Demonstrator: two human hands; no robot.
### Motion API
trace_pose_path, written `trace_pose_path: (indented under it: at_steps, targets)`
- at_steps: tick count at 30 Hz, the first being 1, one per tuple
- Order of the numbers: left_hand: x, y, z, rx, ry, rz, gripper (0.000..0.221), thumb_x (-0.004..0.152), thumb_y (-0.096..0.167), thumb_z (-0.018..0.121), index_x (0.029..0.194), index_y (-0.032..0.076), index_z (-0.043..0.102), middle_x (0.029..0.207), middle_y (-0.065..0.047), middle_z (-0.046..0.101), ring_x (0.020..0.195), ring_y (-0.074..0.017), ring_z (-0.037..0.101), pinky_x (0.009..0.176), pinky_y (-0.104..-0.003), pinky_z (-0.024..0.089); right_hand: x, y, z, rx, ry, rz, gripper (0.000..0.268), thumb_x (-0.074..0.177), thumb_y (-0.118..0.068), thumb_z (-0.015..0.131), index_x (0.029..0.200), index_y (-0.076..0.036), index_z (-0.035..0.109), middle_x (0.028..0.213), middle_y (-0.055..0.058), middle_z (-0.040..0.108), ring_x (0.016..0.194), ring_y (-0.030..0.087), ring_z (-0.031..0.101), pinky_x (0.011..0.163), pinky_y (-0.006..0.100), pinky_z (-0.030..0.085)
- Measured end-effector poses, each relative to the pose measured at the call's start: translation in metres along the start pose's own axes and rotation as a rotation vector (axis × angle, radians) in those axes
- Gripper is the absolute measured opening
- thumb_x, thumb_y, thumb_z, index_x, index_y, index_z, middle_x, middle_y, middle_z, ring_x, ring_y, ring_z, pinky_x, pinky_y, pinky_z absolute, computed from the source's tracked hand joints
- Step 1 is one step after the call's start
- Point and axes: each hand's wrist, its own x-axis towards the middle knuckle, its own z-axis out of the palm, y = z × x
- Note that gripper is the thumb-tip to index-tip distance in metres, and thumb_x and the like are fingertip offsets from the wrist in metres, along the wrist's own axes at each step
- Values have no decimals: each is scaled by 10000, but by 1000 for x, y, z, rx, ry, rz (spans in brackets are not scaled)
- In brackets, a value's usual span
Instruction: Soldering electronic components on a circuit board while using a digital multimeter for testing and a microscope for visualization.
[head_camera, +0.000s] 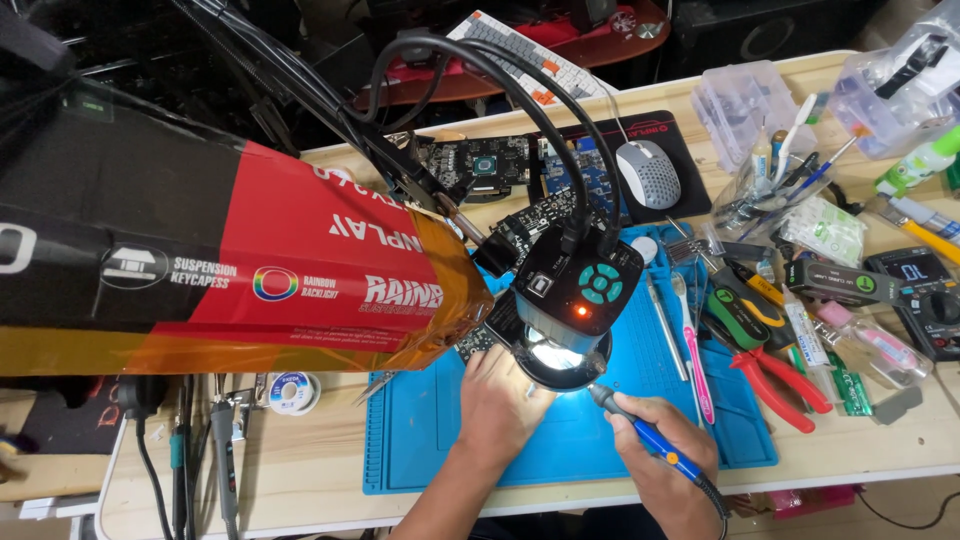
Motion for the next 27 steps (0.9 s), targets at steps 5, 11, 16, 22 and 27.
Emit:
trace_pose_path:
  at_steps: [5,11,16,22,27]
  targets:
    - [1,1,-1,-5,-5,-2,308,833,129,867,739,133,574,762,-12,597,770,-229,579,686,-389,436,0,0,0,9,5,-27,192,930,-179,804,1110,-121,835,1045,46,884,933,164,860,834,287,693]
    - [0,0,0,-1,0,-1,297,815,115,849,729,133,565,751,-14,591,762,-233,574,677,-394,427,1,0,0,8,7,-38,194,929,-174,805,1114,-119,833,1049,47,885,936,165,862,833,286,695]
    - [0,0,0,6,-2,-6,310,818,125,866,730,139,569,753,-8,591,763,-225,572,678,-389,425,1,-1,0,19,7,-36,191,934,-181,797,1111,-118,831,1050,53,888,939,169,868,846,290,693]
    - [-1,-1,1,4,2,4,334,827,135,877,725,136,559,754,-11,582,760,-232,567,678,-392,424,1,-1,0,6,19,-57,186,918,-167,820,1098,-122,831,1037,47,878,918,164,855,830,286,689]
    - [0,0,1,4,0,0,321,831,133,870,729,136,566,755,-8,591,762,-226,570,678,-388,423,1,-1,1,37,15,-28,186,927,-178,808,1101,-118,834,1039,50,886,924,156,866,827,273,693]
